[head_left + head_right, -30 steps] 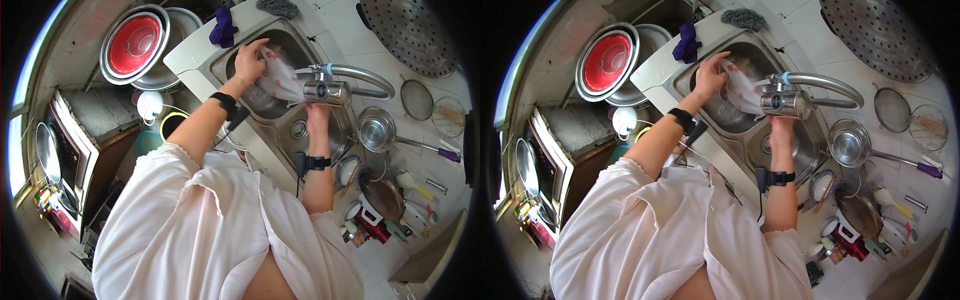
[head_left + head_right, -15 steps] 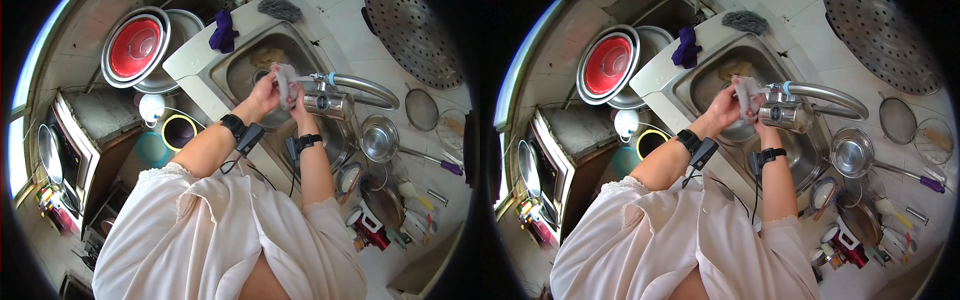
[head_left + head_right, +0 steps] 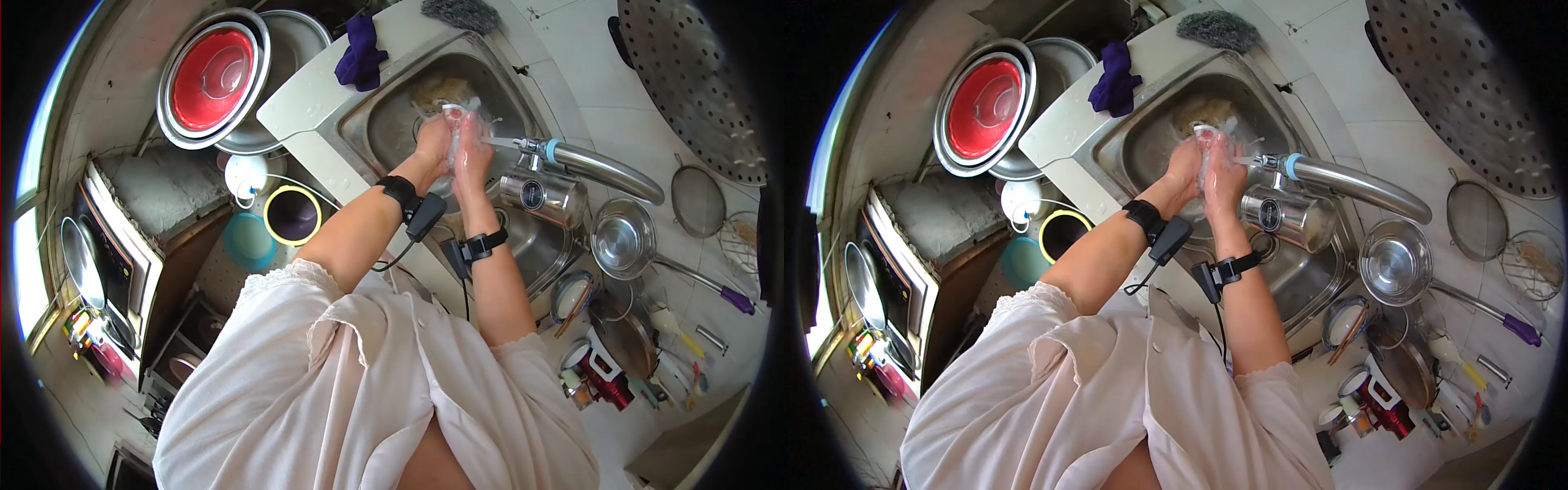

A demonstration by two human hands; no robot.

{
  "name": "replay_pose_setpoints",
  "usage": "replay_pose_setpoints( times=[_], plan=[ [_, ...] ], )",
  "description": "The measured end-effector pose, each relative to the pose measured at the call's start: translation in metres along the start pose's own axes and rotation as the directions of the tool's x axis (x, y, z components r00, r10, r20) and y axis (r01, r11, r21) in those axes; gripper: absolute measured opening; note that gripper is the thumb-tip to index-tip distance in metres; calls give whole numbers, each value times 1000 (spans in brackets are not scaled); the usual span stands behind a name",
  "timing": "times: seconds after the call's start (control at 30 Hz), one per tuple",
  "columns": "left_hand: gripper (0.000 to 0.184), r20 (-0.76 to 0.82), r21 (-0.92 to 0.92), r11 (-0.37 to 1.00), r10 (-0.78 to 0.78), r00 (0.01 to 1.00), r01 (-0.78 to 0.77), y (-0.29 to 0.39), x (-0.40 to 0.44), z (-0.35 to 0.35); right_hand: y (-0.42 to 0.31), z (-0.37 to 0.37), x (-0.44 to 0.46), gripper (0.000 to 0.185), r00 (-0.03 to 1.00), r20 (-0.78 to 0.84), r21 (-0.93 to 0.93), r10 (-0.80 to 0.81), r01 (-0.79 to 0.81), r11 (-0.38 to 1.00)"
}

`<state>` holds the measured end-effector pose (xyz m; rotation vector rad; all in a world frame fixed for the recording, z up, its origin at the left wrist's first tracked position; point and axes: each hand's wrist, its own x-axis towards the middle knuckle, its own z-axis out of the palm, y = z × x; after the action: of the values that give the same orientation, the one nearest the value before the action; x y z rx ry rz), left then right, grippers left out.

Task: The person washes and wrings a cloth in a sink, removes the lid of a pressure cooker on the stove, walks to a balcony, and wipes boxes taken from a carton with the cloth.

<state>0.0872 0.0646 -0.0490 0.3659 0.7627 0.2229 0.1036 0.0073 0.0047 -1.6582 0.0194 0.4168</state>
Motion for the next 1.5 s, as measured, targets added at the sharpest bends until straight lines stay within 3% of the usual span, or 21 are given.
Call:
replay_pose_setpoints(
  times=[0.13,0.17,0.23,0.3,0.4,0.47,0.5,0.53,0.6,0.63,0.7,0.77,0.83,0.9,0.97,1.0,1.1,1.37,1.43,1.47,1.5],
  plan=[
    [20,21,254,948,193,981,-192,-26,21,-6,8,-12,13,39,991,-12,55,133,-132,990],
    [23,160,513,750,394,905,-417,-26,23,-5,6,-13,12,39,983,-41,93,181,-176,980],
    [25,348,681,430,522,779,-592,-26,24,-4,0,-11,13,39,969,-74,128,234,-224,966],
    [27,264,893,230,428,864,-386,-2,-3,20,10,-16,19,39,952,-103,163,287,-269,949],
    [30,64,933,314,344,937,-179,5,-8,24,26,-32,29,43,895,53,452,442,-417,789],
    [31,128,911,320,378,917,-259,5,-17,18,-2,-44,23,40,699,153,265,698,-710,653],
    [33,187,884,328,408,894,-335,4,-23,15,17,-57,35,40,700,156,261,697,-710,654],
    [33,186,883,329,408,894,-335,9,-33,14,56,-76,53,39,829,138,142,542,-559,817],
    [40,175,525,813,186,967,-252,29,-50,19,55,-79,49,46,967,43,20,252,-253,967],
    [40,172,524,812,195,965,-258,38,-54,24,42,-68,43,46,967,52,19,249,-251,968],
    [38,125,367,929,-94,988,43,42,-56,28,27,-52,28,42,947,156,-528,-279,319,787],
    [34,42,237,971,-7,999,-3,25,-32,31,4,-26,2,40,873,127,-624,-471,440,646],
    [35,85,-19,1000,-9,996,10,16,-14,35,-12,-17,-5,40,957,21,-331,-290,280,901],
    [30,23,44,999,-1,1000,0,13,-14,48,-6,-18,5,41,976,-26,-159,-216,209,965],
    [24,-15,408,904,151,988,-132,9,-13,57,-4,-23,14,38,994,-39,296,107,-90,951],
    [27,222,760,513,370,902,-398,7,-12,56,-3,-22,15,40,979,-146,232,145,-109,967],
    [31,222,827,417,373,901,-377,2,-13,65,7,-38,17,48,974,51,387,222,-224,894],
    [33,281,925,190,238,930,-329,14,-26,65,44,-67,30,51,876,109,358,470,-476,803],
    [36,504,861,-96,278,818,-499,-2,0,38,45,-63,31,51,838,158,384,522,-539,750],
    [36,503,862,-96,279,818,-497,5,-6,36,41,-61,29,51,824,175,390,538,-560,731],
    [37,393,891,142,232,890,-430,19,-16,30,23,-57,25,48,835,185,244,518,-550,799]
  ],
)
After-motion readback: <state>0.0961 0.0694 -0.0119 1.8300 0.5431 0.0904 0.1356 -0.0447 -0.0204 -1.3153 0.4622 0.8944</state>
